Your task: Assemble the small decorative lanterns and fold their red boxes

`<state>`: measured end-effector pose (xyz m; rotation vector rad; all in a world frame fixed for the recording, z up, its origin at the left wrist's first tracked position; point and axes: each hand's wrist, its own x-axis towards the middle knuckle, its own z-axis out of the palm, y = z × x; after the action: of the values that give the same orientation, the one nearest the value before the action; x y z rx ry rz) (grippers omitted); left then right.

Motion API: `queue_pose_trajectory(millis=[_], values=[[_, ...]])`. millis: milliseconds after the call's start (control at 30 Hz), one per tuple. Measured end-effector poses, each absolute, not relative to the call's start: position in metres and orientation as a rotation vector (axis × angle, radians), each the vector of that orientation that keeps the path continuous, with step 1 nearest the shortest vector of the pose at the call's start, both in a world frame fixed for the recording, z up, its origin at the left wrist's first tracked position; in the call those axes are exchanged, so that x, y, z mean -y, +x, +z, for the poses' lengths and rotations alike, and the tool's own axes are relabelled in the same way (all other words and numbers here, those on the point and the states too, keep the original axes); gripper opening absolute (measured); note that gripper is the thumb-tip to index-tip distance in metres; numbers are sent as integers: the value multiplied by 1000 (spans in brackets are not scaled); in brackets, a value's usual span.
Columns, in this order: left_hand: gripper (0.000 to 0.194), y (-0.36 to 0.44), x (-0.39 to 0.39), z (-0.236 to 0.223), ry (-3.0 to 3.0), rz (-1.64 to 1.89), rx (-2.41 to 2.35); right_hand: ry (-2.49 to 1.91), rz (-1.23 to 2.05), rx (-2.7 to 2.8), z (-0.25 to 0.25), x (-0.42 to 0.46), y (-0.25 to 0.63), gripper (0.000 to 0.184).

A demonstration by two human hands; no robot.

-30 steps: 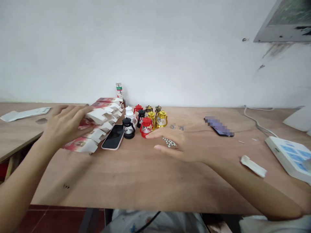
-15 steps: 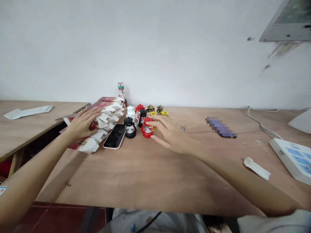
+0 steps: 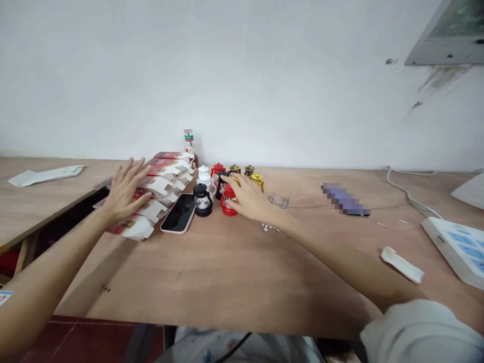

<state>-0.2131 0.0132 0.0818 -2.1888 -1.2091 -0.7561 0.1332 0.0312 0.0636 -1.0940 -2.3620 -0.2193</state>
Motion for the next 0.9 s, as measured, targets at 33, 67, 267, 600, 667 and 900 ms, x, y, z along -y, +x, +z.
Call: queue_pose_trajectory(millis=[33,67,267,600,667,900], values=[[53,-204,-9,80,-2159,-815,1150,-1102,-205,2379,61,-33,133,56],[53,-194,-4,76,-2146,-853,1081,-1106,-191,2396,58,-34,133,52],[42,-99,41,24,-2734,-681,794,-973,-212,2366,36,-30,143,39],[85,-29,-2,-18,-2888,-1340,1580,-744,-367,2309,-2,-22,161,43],[77,-28,-13,-18,-2908,-1392,1585,-708,-444,2320,-7,-25,161,44],[45,-30,-18,-14,-2893,-1604,1530,-610,-617,2437,-3,-29,160,40]])
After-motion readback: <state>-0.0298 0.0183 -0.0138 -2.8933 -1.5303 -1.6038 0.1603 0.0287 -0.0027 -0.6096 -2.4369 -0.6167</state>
